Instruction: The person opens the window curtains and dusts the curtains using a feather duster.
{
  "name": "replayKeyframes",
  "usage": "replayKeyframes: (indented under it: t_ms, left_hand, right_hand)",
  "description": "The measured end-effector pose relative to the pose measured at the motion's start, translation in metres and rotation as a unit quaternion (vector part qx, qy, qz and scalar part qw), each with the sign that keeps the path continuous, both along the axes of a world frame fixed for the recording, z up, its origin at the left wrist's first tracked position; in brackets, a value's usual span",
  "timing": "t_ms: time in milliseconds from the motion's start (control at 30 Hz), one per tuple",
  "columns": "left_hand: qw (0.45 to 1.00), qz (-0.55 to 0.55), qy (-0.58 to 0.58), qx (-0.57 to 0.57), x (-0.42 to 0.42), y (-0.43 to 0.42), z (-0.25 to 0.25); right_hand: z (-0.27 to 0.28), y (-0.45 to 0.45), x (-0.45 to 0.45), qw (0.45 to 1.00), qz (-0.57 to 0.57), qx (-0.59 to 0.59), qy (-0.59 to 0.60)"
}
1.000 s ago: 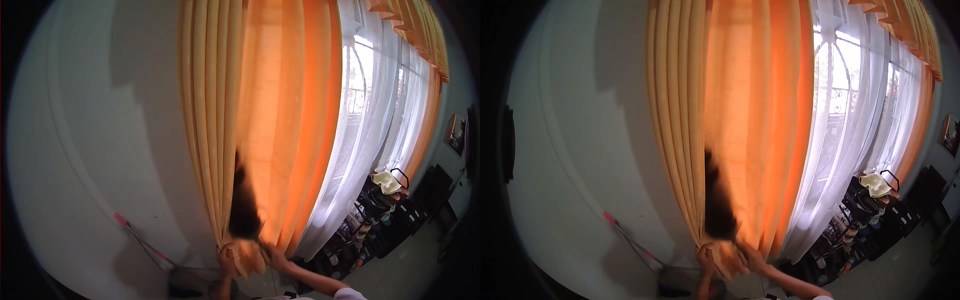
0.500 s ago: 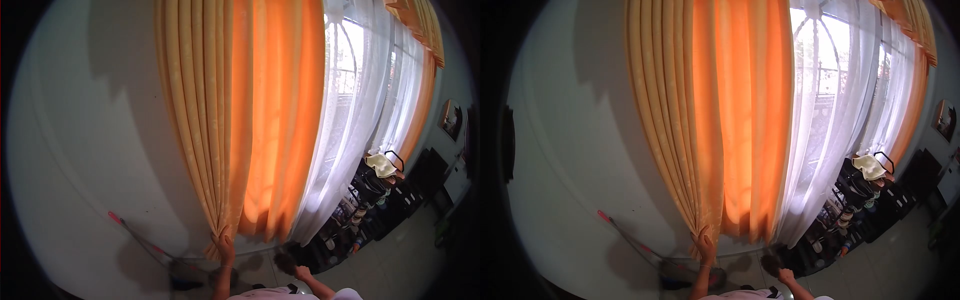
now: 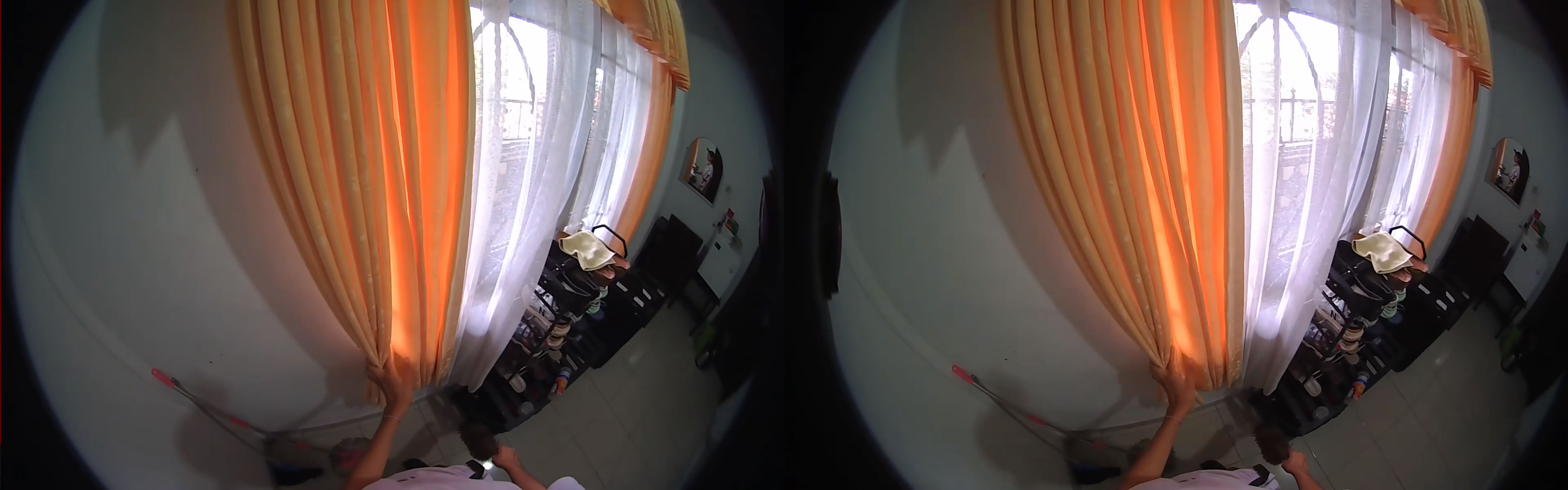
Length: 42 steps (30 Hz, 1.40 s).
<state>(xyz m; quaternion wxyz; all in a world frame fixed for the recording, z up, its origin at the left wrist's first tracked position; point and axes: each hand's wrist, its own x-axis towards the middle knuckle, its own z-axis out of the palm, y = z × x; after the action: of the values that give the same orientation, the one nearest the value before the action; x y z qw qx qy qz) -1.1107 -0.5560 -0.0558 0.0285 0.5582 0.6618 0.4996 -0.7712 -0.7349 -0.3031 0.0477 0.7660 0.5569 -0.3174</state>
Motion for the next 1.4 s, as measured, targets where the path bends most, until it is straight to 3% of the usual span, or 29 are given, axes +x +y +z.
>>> replayKeyframes:
  t_ms: [133, 200, 333, 667, 733, 867, 933, 1000, 1067, 1100, 1133, 1200, 1267, 1333, 1400]
  left_hand:
    - [1.0, 0.009, -0.028, 0.009, 0.043, 0.026, 0.011]
    - [0.993, -0.029, -0.111, 0.018, 0.059, 0.033, 0.026]
    - [0.993, 0.004, -0.111, 0.025, 0.066, 0.054, 0.004]
    - [0.995, 0.005, -0.09, 0.031, 0.03, 0.054, -0.018]
    - [0.995, -0.006, -0.085, 0.056, 0.015, 0.046, -0.028]
    - [0.988, -0.04, -0.124, 0.084, -0.021, 0.009, -0.041]
    - [0.982, -0.021, -0.159, 0.097, -0.038, -0.008, -0.044]
    - [0.987, -0.009, -0.127, 0.1, -0.06, -0.029, -0.046]
    - [0.989, 0.01, -0.146, 0.026, -0.084, -0.043, -0.071]
    - [0.99, 0.031, -0.103, 0.096, -0.079, -0.057, -0.028]
    - [0.989, 0.04, -0.101, 0.102, -0.087, -0.059, -0.033]
    - [0.976, 0.123, 0.061, 0.169, -0.103, -0.066, -0.051]
    - [0.981, 0.085, 0.026, 0.172, -0.106, -0.074, -0.039]
    - [0.984, 0.043, -0.009, 0.174, -0.107, -0.085, -0.026]
    - [0.997, 0.028, -0.041, 0.059, -0.105, -0.092, -0.015]
  right_hand:
    - [-0.005, -0.018, 0.009, 0.996, -0.076, 0.032, 0.022]
    - [-0.002, -0.027, 0.013, 0.994, -0.097, 0.044, 0.027]
    - [-0.008, -0.045, 0.024, 0.986, -0.148, 0.074, 0.02]
    - [-0.026, -0.051, 0.031, 0.986, -0.113, 0.123, 0.031]
    - [-0.018, -0.041, 0.021, 0.968, -0.125, 0.201, 0.08]
    - [0.046, -0.036, -0.007, 0.959, -0.086, 0.241, 0.12]
    - [0.048, -0.035, -0.012, 0.893, -0.029, 0.423, 0.151]
    - [0.066, -0.033, -0.018, 0.88, -0.036, 0.447, 0.154]
    - [0.076, -0.027, -0.022, 0.866, -0.041, 0.473, 0.16]
    - [0.077, -0.024, -0.024, 0.845, -0.036, 0.502, 0.182]
    - [0.08, -0.023, -0.026, 0.822, -0.031, 0.531, 0.204]
    - [0.147, -0.013, -0.051, 0.837, -0.038, 0.504, 0.209]
    - [0.207, 0.005, -0.08, 0.74, -0.026, 0.599, 0.306]
    - [0.234, 0.018, -0.094, 0.74, -0.061, 0.569, 0.352]
    - [0.245, 0.029, -0.098, 0.781, 0.017, 0.57, 0.255]
